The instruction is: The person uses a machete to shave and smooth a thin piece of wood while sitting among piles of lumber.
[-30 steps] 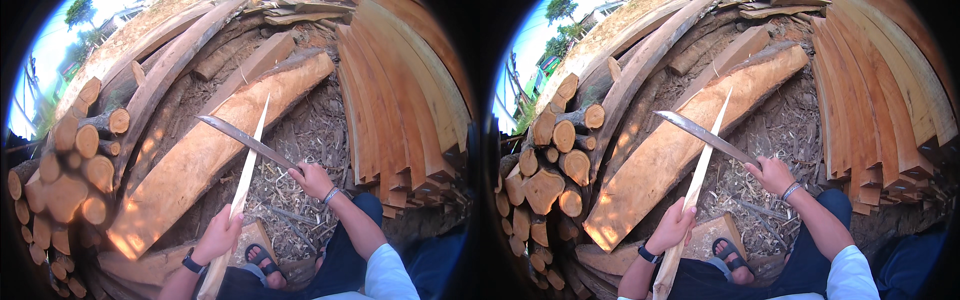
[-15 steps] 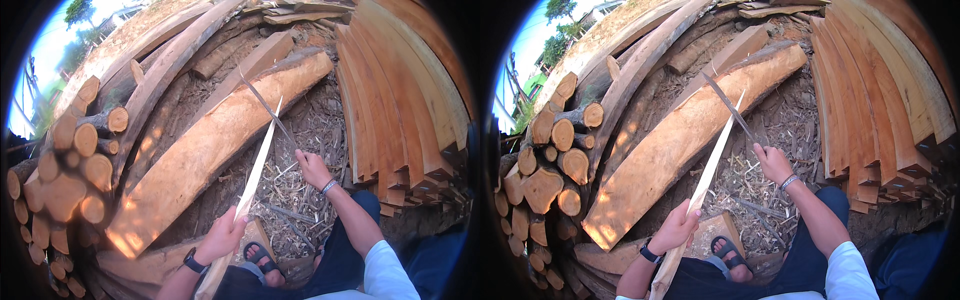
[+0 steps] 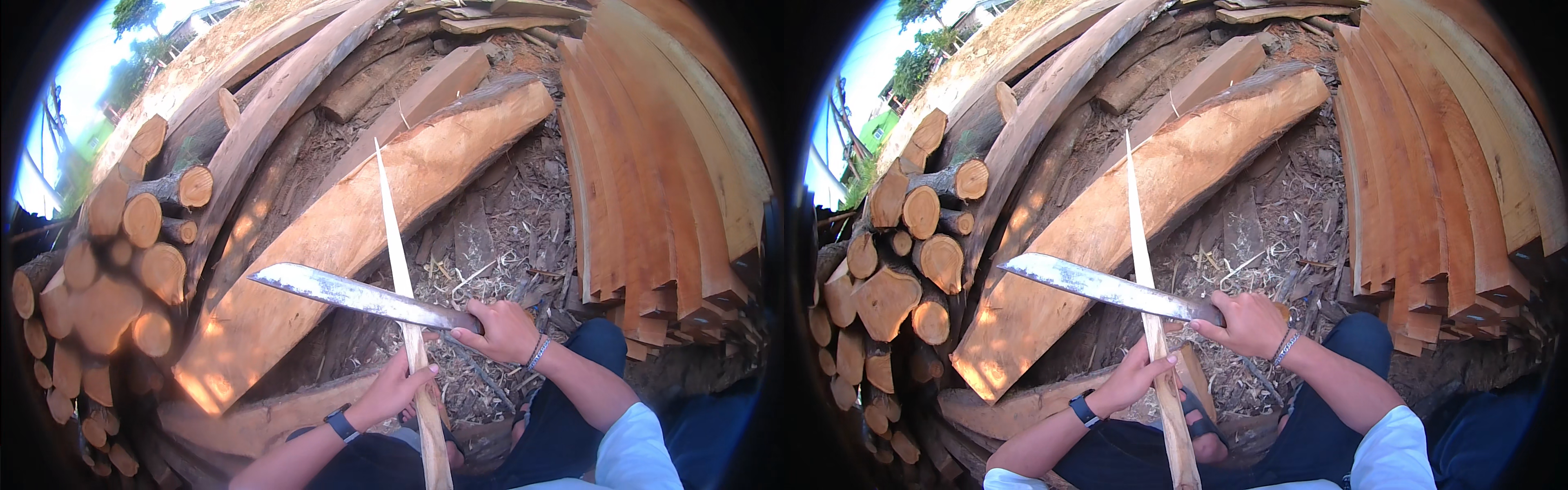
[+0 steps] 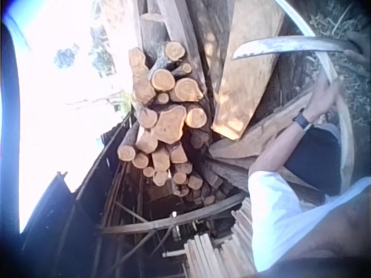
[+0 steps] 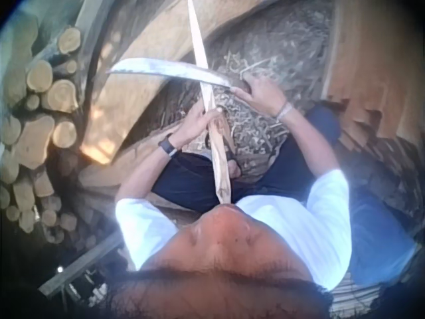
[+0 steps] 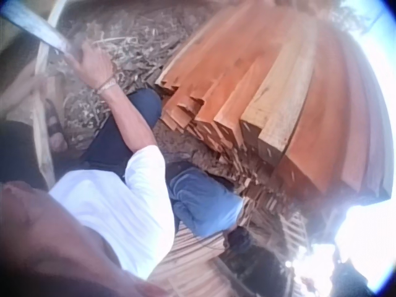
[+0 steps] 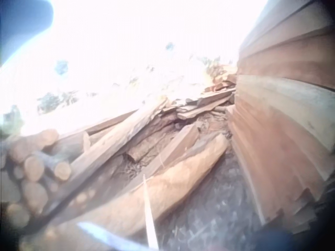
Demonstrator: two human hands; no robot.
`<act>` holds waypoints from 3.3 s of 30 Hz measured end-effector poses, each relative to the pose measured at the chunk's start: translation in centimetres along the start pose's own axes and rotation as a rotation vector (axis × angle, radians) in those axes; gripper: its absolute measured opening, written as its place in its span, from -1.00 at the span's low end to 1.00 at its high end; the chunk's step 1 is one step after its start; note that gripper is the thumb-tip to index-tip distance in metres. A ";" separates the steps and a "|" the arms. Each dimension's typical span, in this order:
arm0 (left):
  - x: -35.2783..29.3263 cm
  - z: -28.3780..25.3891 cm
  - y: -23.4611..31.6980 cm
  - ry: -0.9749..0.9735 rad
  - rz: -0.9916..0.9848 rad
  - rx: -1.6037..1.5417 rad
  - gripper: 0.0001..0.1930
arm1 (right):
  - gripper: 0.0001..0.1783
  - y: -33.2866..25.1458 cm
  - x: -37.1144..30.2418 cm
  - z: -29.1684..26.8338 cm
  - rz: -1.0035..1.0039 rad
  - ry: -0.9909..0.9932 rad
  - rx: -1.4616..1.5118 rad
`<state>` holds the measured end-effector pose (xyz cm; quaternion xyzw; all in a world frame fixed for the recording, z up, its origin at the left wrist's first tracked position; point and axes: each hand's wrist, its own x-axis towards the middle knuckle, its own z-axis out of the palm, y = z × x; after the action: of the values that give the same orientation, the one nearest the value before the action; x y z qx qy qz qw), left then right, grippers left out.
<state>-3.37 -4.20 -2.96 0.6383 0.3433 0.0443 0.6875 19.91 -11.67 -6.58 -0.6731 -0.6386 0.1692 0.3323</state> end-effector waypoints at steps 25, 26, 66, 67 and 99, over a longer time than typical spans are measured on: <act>-0.5 0.6 0.0 0.080 0.228 0.349 -0.71 | -0.39 0.8 -0.3 -0.4 -0.144 0.070 -0.119; -0.5 0.6 -0.1 0.071 0.222 0.363 -0.71 | -0.41 0.9 -0.2 -0.6 -0.117 0.082 -0.087; -2.3 -2.3 2.1 0.021 0.141 0.528 -0.65 | -0.33 4.5 4.1 0.9 0.272 0.206 0.182; -2.5 -2.4 2.2 0.020 0.135 0.537 -0.65 | -0.33 4.6 3.8 1.3 0.265 0.207 0.206; -1.7 -2.1 2.2 -0.034 0.066 0.494 -0.61 | -0.31 9.4 3.5 1.9 0.310 0.245 0.087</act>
<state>-4.94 -2.89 -0.14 0.7984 0.3111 -0.0294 0.5146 26.14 -7.50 -13.47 -0.7640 -0.4742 0.1625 0.4063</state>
